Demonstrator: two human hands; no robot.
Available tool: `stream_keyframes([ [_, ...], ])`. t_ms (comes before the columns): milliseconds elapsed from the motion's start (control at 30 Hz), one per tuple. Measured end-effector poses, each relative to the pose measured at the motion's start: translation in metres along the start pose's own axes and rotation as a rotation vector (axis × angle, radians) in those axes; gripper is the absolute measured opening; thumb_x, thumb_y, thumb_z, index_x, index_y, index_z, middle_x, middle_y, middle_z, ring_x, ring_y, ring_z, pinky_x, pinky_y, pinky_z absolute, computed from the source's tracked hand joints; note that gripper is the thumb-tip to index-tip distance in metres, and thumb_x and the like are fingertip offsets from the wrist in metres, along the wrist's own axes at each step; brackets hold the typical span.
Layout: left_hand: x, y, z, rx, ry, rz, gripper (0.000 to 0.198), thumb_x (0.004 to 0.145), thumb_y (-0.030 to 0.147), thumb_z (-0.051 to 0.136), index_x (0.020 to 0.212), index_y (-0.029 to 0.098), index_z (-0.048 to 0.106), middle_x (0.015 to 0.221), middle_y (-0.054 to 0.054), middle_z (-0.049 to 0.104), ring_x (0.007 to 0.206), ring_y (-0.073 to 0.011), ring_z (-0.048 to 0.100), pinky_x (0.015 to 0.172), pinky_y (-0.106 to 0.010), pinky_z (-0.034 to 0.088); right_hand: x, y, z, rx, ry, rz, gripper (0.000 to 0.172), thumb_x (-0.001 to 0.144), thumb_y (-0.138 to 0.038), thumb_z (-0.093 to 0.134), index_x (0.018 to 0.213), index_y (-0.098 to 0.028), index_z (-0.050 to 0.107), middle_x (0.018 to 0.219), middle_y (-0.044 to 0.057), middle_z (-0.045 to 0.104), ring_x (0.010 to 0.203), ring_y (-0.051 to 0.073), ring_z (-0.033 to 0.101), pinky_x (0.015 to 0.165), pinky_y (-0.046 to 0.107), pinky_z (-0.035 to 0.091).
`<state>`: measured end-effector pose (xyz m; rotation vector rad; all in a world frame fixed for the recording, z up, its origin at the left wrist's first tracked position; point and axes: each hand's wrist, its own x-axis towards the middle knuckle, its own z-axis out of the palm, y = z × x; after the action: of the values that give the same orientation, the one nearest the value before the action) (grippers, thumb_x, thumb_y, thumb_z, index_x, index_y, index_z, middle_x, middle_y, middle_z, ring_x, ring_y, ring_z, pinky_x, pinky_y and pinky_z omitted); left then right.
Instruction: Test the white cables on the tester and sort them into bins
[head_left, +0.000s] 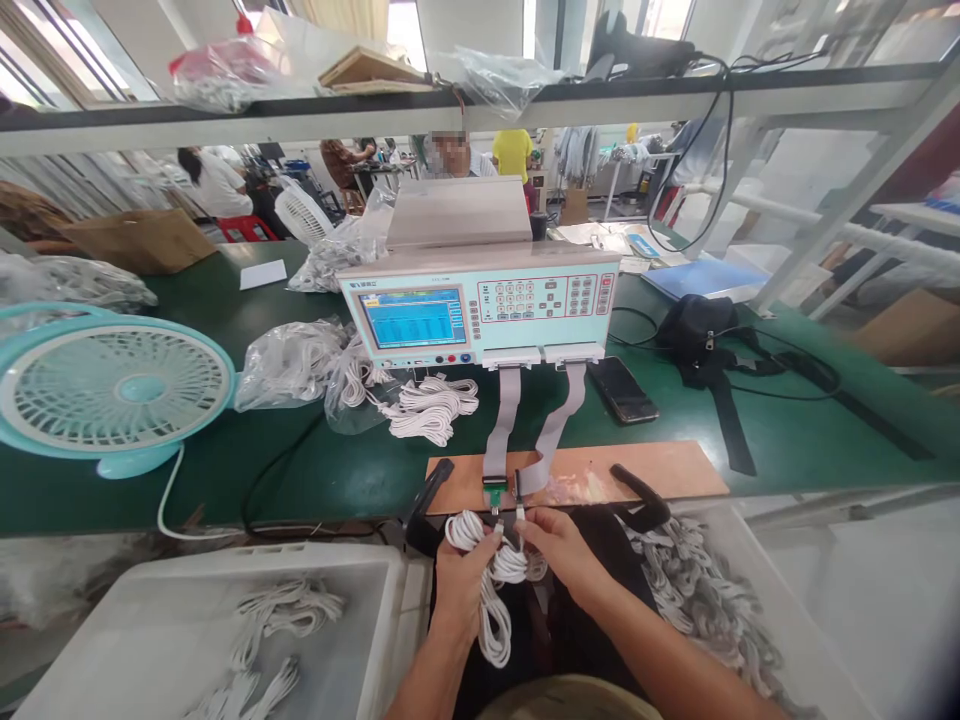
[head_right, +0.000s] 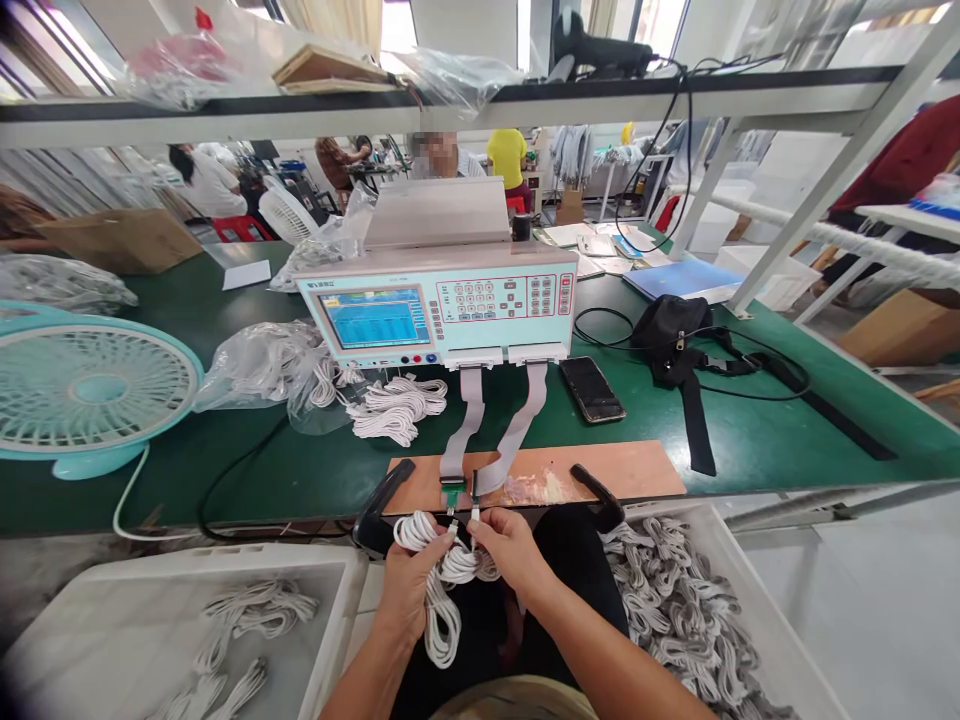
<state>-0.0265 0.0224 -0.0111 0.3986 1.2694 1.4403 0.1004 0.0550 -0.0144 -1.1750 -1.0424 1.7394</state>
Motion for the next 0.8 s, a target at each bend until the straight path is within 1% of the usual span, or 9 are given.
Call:
stream_keyframes([
  [133,0.002,-0.002,-0.001,-0.042,0.049,0.007,0.031,0.049,0.02,0.081,0.068,0.013,0.058,0.058,0.001,0.063,0.053,-0.0133,0.058,0.056,-0.026,0.048,0.001,0.002,-0.003,0.011,-0.032,-0.024,0.041,0.064,-0.053,0.069,0.066,-0.013,0.061,0.06,0.0,0.056,0.056,0.011,0.044,0.057,0.024,0.033],
  [233,0.001,-0.002,0.0,-0.052,0.063,0.023,0.03,0.049,0.019,0.081,0.068,0.014,0.058,0.058,0.002,0.063,0.053,-0.0122,0.059,0.057,-0.024,0.048,0.001,0.003,-0.005,0.008,-0.047,-0.025,0.041,0.064,-0.054,0.068,0.066,-0.014,0.062,0.061,0.0,0.058,0.058,0.012,0.047,0.059,0.025,0.035],
  [333,0.0,-0.003,0.003,-0.086,0.094,0.025,0.03,0.05,0.018,0.08,0.068,0.014,0.057,0.058,0.003,0.064,0.053,-0.0119,0.06,0.056,-0.023,0.048,0.001,0.004,-0.006,-0.001,-0.056,-0.029,0.041,0.066,-0.054,0.067,0.068,-0.013,0.063,0.062,0.001,0.059,0.058,0.012,0.047,0.058,0.024,0.035],
  [433,-0.001,-0.005,0.007,-0.135,0.126,0.017,0.032,0.05,0.017,0.079,0.069,0.015,0.055,0.056,0.003,0.063,0.052,-0.0139,0.061,0.052,-0.023,0.048,0.002,0.005,-0.006,0.01,-0.059,-0.027,0.042,0.065,-0.054,0.068,0.067,-0.013,0.062,0.06,0.0,0.057,0.055,0.01,0.044,0.056,0.024,0.033],
  [567,-0.005,-0.009,0.012,-0.178,0.139,0.009,0.031,0.052,0.016,0.077,0.07,0.015,0.052,0.054,0.003,0.063,0.051,-0.0154,0.062,0.05,-0.024,0.047,0.002,0.005,-0.006,0.047,-0.067,-0.021,0.041,0.065,-0.053,0.069,0.065,-0.013,0.061,0.059,0.0,0.057,0.056,0.01,0.045,0.056,0.023,0.033],
  [667,-0.005,-0.01,0.015,-0.183,0.159,-0.001,0.031,0.052,0.016,0.077,0.071,0.015,0.053,0.054,0.002,0.063,0.05,-0.0151,0.061,0.049,-0.024,0.048,0.0,0.003,-0.005,0.08,-0.067,0.009,0.041,0.063,-0.052,0.071,0.071,-0.013,0.064,0.062,0.001,0.06,0.058,0.012,0.049,0.058,0.024,0.037],
  [733,-0.004,-0.01,0.017,-0.189,0.176,0.01,0.033,0.051,0.016,0.078,0.072,0.016,0.052,0.054,0.003,0.062,0.05,-0.0144,0.061,0.049,-0.023,0.048,-0.002,0.002,-0.003,0.137,-0.067,0.038,0.041,0.062,-0.051,0.072,0.075,-0.013,0.065,0.065,0.002,0.061,0.059,0.013,0.051,0.059,0.025,0.039],
  [800,-0.002,-0.008,0.019,-0.191,0.185,0.02,0.034,0.05,0.016,0.078,0.073,0.016,0.053,0.054,0.003,0.062,0.05,-0.0146,0.061,0.049,-0.024,0.048,-0.003,0.001,-0.002,0.2,-0.062,0.059,0.04,0.061,-0.05,0.073,0.074,-0.013,0.065,0.066,0.002,0.062,0.059,0.012,0.052,0.059,0.024,0.039],
])
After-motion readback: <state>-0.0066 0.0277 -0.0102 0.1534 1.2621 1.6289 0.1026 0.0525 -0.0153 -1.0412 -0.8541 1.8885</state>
